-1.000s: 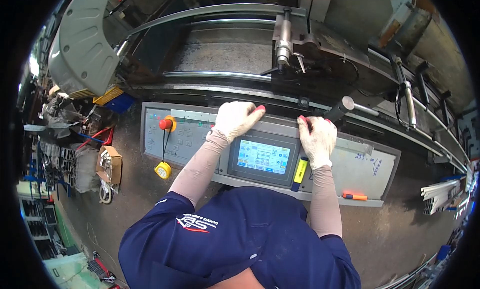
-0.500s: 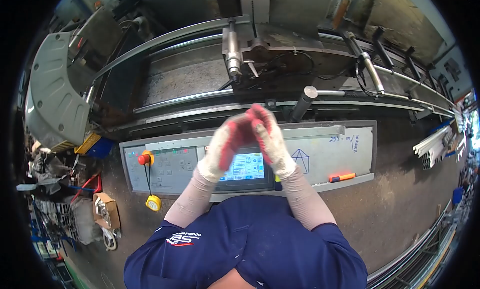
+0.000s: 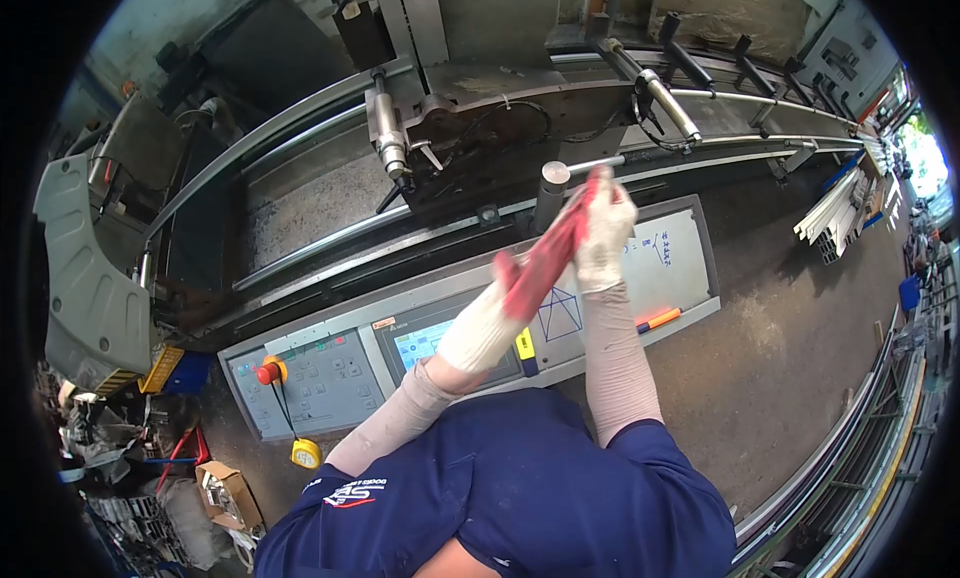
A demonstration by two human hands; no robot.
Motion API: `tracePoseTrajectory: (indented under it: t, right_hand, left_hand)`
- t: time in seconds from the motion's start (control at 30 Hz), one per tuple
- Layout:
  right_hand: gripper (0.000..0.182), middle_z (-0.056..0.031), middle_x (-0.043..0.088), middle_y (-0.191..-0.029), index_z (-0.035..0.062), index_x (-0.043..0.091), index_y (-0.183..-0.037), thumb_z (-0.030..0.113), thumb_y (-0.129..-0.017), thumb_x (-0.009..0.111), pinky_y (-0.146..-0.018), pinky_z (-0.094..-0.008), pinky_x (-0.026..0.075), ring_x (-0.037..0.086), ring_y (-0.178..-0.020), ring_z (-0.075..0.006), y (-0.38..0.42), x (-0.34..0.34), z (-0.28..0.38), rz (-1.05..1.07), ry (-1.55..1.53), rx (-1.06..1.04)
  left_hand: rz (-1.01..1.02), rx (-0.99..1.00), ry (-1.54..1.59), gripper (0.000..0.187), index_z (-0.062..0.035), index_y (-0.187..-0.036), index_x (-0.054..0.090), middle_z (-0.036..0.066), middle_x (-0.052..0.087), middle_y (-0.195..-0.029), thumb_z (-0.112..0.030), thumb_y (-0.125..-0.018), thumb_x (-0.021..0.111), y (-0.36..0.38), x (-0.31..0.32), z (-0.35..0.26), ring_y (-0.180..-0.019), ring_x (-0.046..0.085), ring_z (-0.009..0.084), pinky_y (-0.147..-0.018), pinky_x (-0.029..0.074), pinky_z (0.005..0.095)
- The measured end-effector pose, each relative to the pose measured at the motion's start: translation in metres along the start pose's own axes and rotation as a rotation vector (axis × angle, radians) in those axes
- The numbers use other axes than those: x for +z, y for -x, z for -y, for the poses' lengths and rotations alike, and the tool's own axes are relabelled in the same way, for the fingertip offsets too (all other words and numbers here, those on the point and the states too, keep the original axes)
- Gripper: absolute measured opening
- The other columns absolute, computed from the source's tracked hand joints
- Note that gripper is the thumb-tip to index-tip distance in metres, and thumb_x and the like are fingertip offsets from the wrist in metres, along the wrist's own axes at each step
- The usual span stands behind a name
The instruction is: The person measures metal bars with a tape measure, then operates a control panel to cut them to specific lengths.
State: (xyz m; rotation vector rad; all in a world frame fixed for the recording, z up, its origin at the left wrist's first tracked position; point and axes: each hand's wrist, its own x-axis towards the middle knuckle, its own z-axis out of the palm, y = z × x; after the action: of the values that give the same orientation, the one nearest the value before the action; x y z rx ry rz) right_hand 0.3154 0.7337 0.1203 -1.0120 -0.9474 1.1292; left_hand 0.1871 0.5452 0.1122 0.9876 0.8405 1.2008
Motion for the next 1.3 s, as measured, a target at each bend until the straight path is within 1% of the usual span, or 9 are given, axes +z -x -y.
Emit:
tracePoseTrajectory:
  t: [0.13, 0.2, 0.37, 0.63, 0.77, 0.8, 1.0, 1.13, 1.3]
  right_hand:
    - [0.033, -0.0048, 0.069, -0.086, -0.0008, 0.068, -0.101, 0.032, -0.104, 0.064, -0.071, -0.0281, 0.051, 0.064, -0.078, -0.0116, -0.018, -0.013, 0.025, 0.364, 0.416, -0.056]
    - [0.055, -0.0095, 0.067, -0.122, 0.0029, 0.054, -0.142, 0.04, -0.102, 0.064, -0.096, -0.0333, 0.052, 0.064, -0.113, -0.019, 0.001, 0.001, 0.022, 0.403, 0.068, -0.106]
    - [0.08, -0.0098, 0.051, -0.152, 0.0075, 0.047, -0.151, 0.068, -0.099, 0.047, -0.109, -0.0407, 0.046, 0.053, -0.135, -0.0238, 0.065, 0.02, 0.012, 1.188, -0.669, 0.636]
    - [0.049, -0.0154, 0.031, -0.165, 0.0003, 0.045, -0.151, 0.021, -0.107, 0.05, -0.128, -0.0436, 0.022, 0.028, -0.154, -0.0278, 0.13, 0.053, 0.006, 0.949, -0.818, 0.665]
    - [0.058, -0.0095, 0.024, -0.169, 0.0138, 0.027, -0.163, 0.023, -0.11, 0.048, -0.128, -0.0367, 0.017, 0.024, -0.155, -0.0253, 0.145, 0.038, 0.013, 0.936, -0.744, 0.765]
    - [0.059, -0.0079, 0.024, -0.169, 0.0116, 0.022, -0.164, 0.026, -0.112, 0.044, -0.126, -0.033, 0.016, 0.025, -0.154, -0.0214, 0.145, 0.031, 0.014, 1.155, -0.323, 0.303]
    - [0.059, -0.0156, 0.04, -0.16, 0.0018, 0.022, -0.163, 0.032, -0.113, 0.036, -0.121, -0.0308, 0.026, 0.04, -0.147, -0.0234, 0.133, -0.008, 0.016, 1.251, 0.36, 0.039]
    - [0.064, -0.0197, 0.046, -0.156, 0.005, 0.013, -0.164, 0.028, -0.111, 0.04, -0.121, -0.0441, 0.032, 0.047, -0.142, -0.0352, 0.15, -0.066, -0.005, 1.251, -0.307, 0.432]
    - [0.089, -0.0191, 0.047, -0.15, 0.0101, 0.019, -0.161, 0.054, -0.098, 0.063, -0.117, -0.0469, 0.036, 0.054, -0.133, -0.031, 0.123, -0.032, -0.014, 0.815, -0.13, 0.354]
  left_hand:
    - [-0.203, 0.054, 0.396, 0.05, -0.0058, -0.156, 0.035, 0.004, 0.035, -0.162, -0.024, -0.111, 0.044, -0.002, 0.007, -0.033, -0.148, 0.033, 0.0148, -0.122, 0.024, 0.0328]
    - [-0.226, 0.318, 0.226, 0.045, -0.0111, -0.153, 0.042, 0.001, 0.045, -0.15, -0.03, -0.112, 0.042, -0.006, -0.022, -0.022, -0.135, 0.043, 0.0113, -0.115, 0.031, 0.0298]
    - [-0.467, 0.491, -0.189, 0.039, -0.0043, -0.134, 0.059, 0.008, 0.062, -0.133, -0.027, -0.112, 0.036, -0.031, -0.039, -0.046, -0.12, 0.058, 0.0176, -0.107, 0.041, 0.0327]
    - [-0.875, 0.507, -0.784, 0.037, -0.0024, -0.095, 0.074, 0.017, 0.074, -0.087, -0.023, -0.106, 0.045, -0.048, -0.117, -0.028, -0.082, 0.072, 0.0347, -0.075, 0.057, 0.0402]
    - [-0.985, 0.502, -0.87, 0.039, -0.001, -0.089, 0.074, 0.016, 0.074, -0.083, -0.025, -0.106, 0.048, -0.044, -0.138, -0.04, -0.079, 0.074, 0.0298, -0.072, 0.056, 0.0383]
    - [-0.988, 0.48, -0.828, 0.039, -0.0007, -0.088, 0.074, 0.016, 0.074, -0.081, -0.025, -0.106, 0.049, -0.039, -0.135, -0.047, -0.077, 0.074, 0.0282, -0.07, 0.056, 0.0376]
    - [-0.995, 0.509, -0.874, 0.042, -0.003, -0.089, 0.077, 0.011, 0.075, -0.08, -0.024, -0.106, 0.044, -0.042, -0.152, -0.039, -0.074, 0.073, 0.0227, -0.071, 0.056, 0.0347]
    - [-1.029, 0.425, -0.517, 0.041, -0.0008, -0.091, 0.069, 0.006, 0.07, -0.077, -0.025, -0.111, 0.042, -0.028, -0.208, -0.083, -0.066, 0.064, 0.0113, -0.061, 0.052, 0.0281]
    - [-0.733, 0.429, -0.042, 0.041, 0.001, -0.091, 0.069, 0.003, 0.067, -0.075, -0.029, -0.111, 0.048, -0.039, -0.144, -0.102, -0.066, 0.063, 0.0095, -0.061, 0.051, 0.027]
